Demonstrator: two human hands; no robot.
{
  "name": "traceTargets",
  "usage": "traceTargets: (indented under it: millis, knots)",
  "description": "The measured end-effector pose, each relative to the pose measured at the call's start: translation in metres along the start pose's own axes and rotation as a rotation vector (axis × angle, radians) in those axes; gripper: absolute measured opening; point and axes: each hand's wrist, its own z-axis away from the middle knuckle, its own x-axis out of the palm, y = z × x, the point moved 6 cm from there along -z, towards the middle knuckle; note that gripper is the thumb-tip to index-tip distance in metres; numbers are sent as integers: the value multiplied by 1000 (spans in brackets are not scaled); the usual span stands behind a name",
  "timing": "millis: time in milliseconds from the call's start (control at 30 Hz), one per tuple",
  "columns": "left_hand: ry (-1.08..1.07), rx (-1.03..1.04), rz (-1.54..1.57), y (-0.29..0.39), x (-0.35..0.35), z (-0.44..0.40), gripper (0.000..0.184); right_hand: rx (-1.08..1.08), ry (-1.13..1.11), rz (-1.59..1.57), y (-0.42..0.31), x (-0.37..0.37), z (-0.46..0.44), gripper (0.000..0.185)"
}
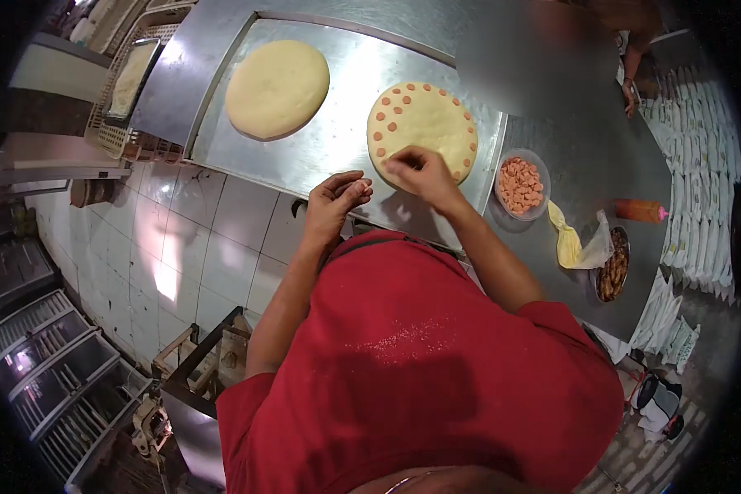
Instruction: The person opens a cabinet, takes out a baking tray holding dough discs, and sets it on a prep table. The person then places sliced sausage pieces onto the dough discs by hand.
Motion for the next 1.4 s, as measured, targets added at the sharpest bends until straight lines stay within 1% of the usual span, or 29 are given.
traceTargets:
  millis: [67, 100, 200, 267, 367, 433, 467, 500, 533, 567, 600, 667, 700, 800, 833, 933, 967, 1000, 1033, 1067, 1167, 1200, 1267, 1300, 1333, 1400]
  knots:
    - [24, -1, 18, -1, -10, 1, 36, 8, 230, 110, 11, -36, -18, 27]
    - [45, -3, 30, -2, -17, 1, 36, 13, 230, 111, 17, -42, -26, 27]
    - [79, -10, 52, -6, -37, 6, 36, 126, 222, 356, 30, -54, -44, 31]
    - [114, -10, 72, -8, -46, 10, 36, 132, 200, 406, 25, -51, -46, 32]
    - [91, -19, 132, -8, -50, 11, 40, 143, 138, 495, 11, -38, -45, 34]
    - [88, -27, 162, -7, -51, 14, 43, -64, 217, 680, -9, -32, -39, 29]
    - [42, -34, 189, -6, -48, 12, 45, -172, 255, 769, -20, -27, -35, 27]
    - [-4, -50, 214, -5, -45, 13, 48, -167, 246, 763, -29, -17, -28, 27]
    - [-52, -69, 237, -6, -41, 15, 51, -149, 36, 513, -38, 8, -20, 26]
    - [-51, -76, 234, -6, -40, 16, 51, -132, -162, 262, -43, 31, -12, 26]
    - [-105, -73, 231, -5, -34, 15, 53, -131, -154, 260, -43, 40, -6, 26]
    - [-218, -60, 231, -3, -21, 12, 58, -363, -300, 433, -54, 61, 7, 24]
    - [-222, -57, 234, -3, -20, 11, 58, -364, -299, 439, -55, 59, 9, 24]
    - [-187, -73, 185, -7, -24, 15, 61, -216, -262, 322, -50, 51, 11, 24]
    - [-187, -74, 187, -10, -25, 17, 61, -214, -262, 323, -48, 48, 12, 24]
    - [-149, -77, 182, -20, -32, 16, 60, -46, -54, 296, -21, 5, -1, 22]
    - [-149, -73, 183, -21, -34, 16, 60, -49, -56, 298, -9, -8, -10, 22]
    - [-131, -56, 175, -22, -37, 17, 59, 10, 12, 270, 11, -28, -19, 23]
    - [-112, -40, 167, -23, -39, 17, 58, 68, 80, 243, 15, -38, -22, 23]
    - [-92, -22, 158, -22, -41, 17, 57, 65, 78, 244, 17, -39, -23, 23]
    - [-79, -29, 150, -20, -43, 18, 55, 278, 62, 452, 10, -38, -21, 24]
    - [-74, -32, 149, -19, -42, 18, 54, 278, 65, 453, 13, -38, -20, 24]
    - [-61, -32, 155, -17, -39, 17, 53, 35, 177, 704, 8, -40, -21, 25]
    - [-43, -33, 159, -15, -38, 17, 52, -92, 230, 824, -6, -35, -20, 25]
    - [-23, -34, 160, -13, -38, 17, 51, -96, 225, 822, -13, -30, -20, 25]
    - [-31, -31, 175, -9, -34, 14, 51, -196, 48, 583, -36, -4, -9, 25]
